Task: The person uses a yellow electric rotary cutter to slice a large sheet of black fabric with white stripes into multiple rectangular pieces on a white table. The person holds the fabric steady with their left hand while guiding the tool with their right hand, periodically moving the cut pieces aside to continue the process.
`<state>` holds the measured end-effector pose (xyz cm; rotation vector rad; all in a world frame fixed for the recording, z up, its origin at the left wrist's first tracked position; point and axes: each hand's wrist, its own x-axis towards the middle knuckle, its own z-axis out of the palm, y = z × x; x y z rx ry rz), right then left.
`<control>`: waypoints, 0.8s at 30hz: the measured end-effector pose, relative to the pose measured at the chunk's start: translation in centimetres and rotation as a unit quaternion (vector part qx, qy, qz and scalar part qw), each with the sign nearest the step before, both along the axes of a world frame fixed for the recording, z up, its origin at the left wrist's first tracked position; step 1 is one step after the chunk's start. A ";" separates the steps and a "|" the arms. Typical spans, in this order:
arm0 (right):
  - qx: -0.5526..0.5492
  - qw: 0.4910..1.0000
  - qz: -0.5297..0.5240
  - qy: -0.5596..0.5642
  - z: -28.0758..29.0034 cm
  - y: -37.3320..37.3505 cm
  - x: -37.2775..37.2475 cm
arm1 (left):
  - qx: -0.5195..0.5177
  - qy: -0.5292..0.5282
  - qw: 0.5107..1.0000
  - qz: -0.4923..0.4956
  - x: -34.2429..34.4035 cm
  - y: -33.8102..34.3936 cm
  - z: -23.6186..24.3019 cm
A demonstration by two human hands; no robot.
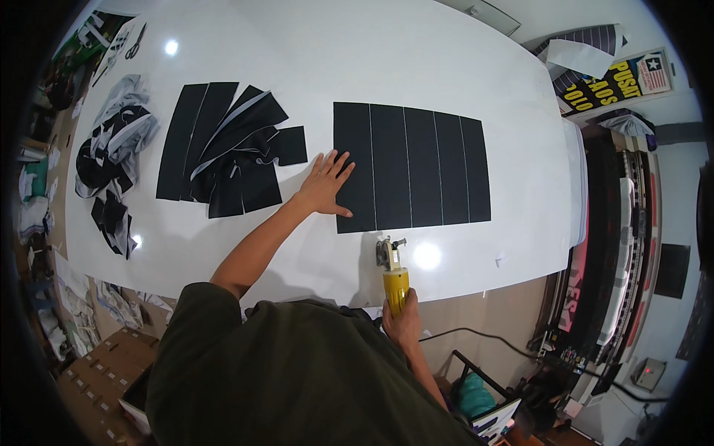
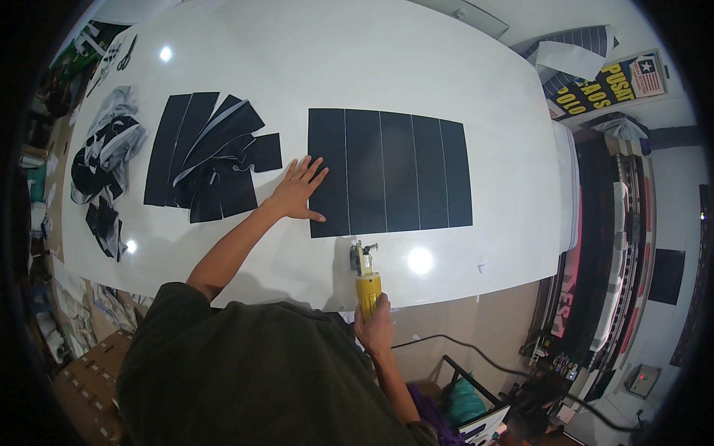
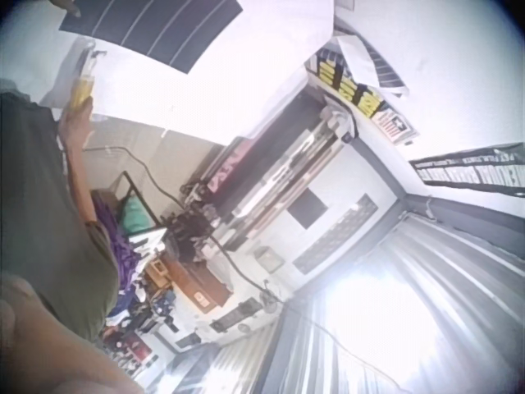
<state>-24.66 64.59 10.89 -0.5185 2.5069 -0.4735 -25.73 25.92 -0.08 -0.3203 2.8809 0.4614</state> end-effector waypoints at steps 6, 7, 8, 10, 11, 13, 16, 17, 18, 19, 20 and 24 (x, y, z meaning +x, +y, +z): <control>-0.047 0.998 0.032 0.018 -0.3 -2.6 -0.1 | 0.002 0.007 1.000 0.020 1.5 0.2 0.6; -0.059 0.997 0.035 0.030 -0.4 -2.9 -0.2 | 0.003 0.006 1.000 0.020 1.7 0.2 0.7; -0.072 0.996 0.037 0.042 -0.6 -3.2 -0.3 | 0.005 0.006 1.000 0.020 1.9 0.4 0.6; -0.087 0.993 0.045 0.065 -0.9 -3.5 -0.3 | 0.005 0.005 1.000 0.019 2.1 0.4 0.6; -0.089 0.992 0.053 0.076 -0.9 -3.7 -0.4 | 0.004 0.006 1.000 0.021 2.3 0.3 0.6; -0.084 0.992 0.056 0.075 -0.8 -3.9 -0.5 | 0.007 0.010 1.000 0.021 2.5 0.3 0.3; -0.069 0.996 0.042 0.042 -0.7 -4.1 -0.7 | 0.017 0.019 0.999 0.024 2.6 0.1 0.0; -0.066 0.997 0.036 0.033 -0.7 -4.1 -0.6 | 0.019 0.022 0.999 0.025 2.6 0.1 -0.1; -0.063 0.997 0.028 0.025 -0.7 -4.0 -0.7 | 0.022 0.025 0.999 0.025 2.5 0.2 -0.1; -0.060 0.997 0.031 0.035 -0.7 -4.0 -0.7 | 0.020 0.025 0.999 0.024 2.4 0.2 0.0; -0.057 0.997 0.035 0.045 -0.7 -4.0 -0.6 | 0.017 0.024 0.999 0.023 2.4 0.2 0.0; -0.073 0.995 0.044 0.061 -1.2 -4.5 -0.9 | 0.015 0.026 0.999 0.025 2.5 0.3 -0.1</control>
